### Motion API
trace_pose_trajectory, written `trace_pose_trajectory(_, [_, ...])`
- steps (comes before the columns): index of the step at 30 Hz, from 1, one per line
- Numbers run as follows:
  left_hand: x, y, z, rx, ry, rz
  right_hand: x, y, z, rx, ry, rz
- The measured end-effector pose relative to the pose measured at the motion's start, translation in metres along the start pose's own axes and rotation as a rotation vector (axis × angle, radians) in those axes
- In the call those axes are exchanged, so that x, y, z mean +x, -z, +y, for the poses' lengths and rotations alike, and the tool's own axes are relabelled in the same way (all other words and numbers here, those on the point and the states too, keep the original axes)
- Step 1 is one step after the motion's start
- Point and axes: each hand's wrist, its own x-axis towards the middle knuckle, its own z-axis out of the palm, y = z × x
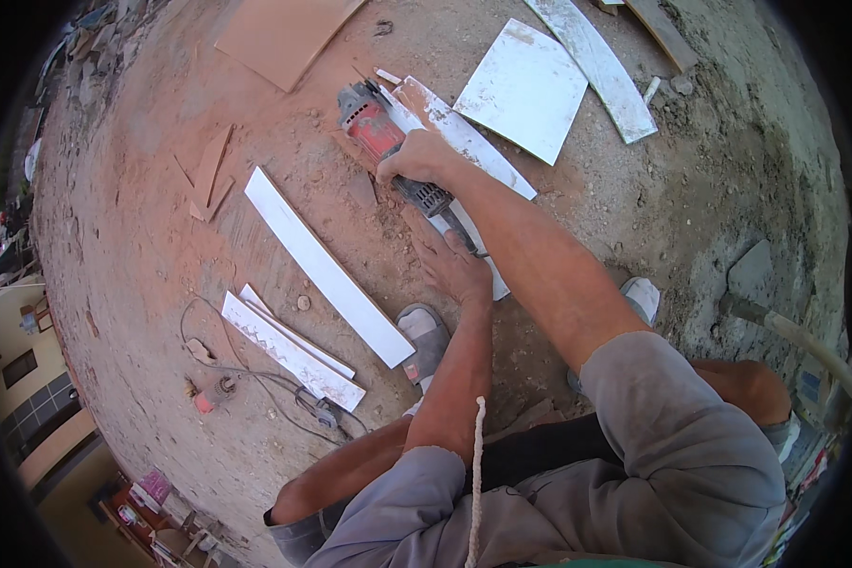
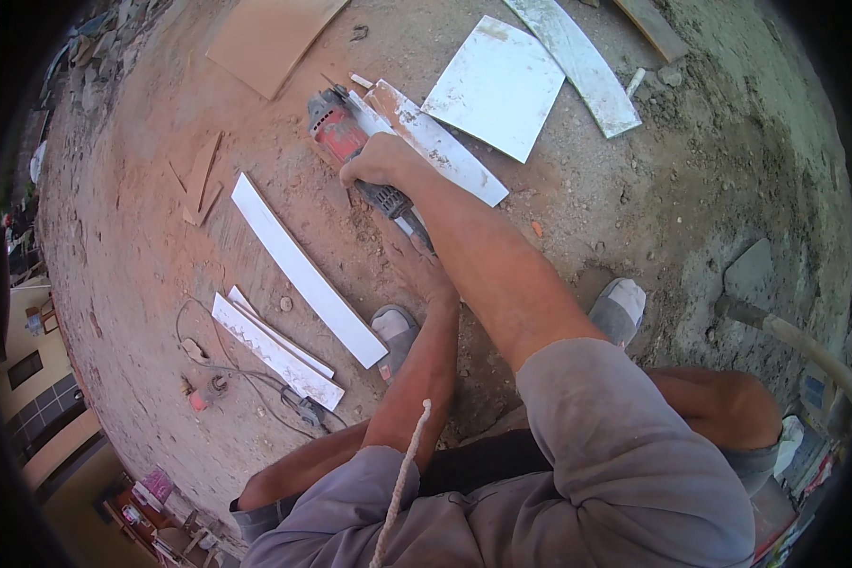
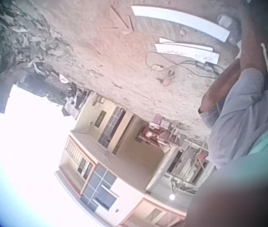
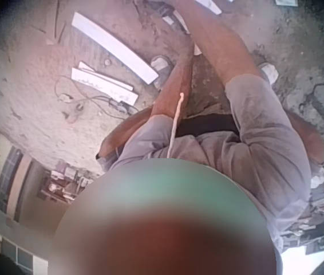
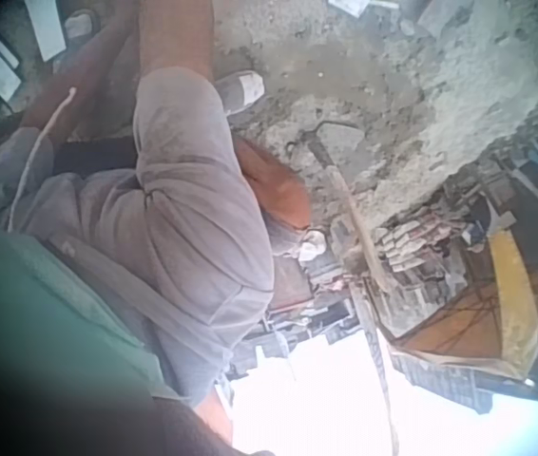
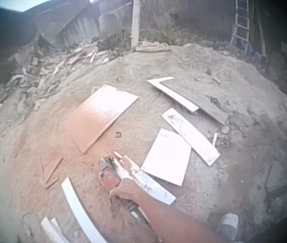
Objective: Use an angle grinder to cut pieces of tile on the ground.
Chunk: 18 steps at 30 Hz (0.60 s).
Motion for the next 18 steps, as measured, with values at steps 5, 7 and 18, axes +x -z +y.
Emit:
trace_pose_trajectory(5, [-0.0009, -0.0018, 0.0005, 0.02, 0.009, -0.006, -0.0005, 0.0019, 0.0007, 0.013, 0.009, 0.001])
trace_pose_trajectory(7, [-0.002, -0.0021, 0.0021, 0.026, 0.006, -0.005, 0.0002, 0.0018, 0.0036, 0.01, 0.012, 0.004])
trace_pose_trajectory(18, [-0.0029, 0.0008, 0.0024, 0.012, 0.024, -0.02, -0.0076, 0.0013, 0.0059, 0.023, 0.01, 0.002])
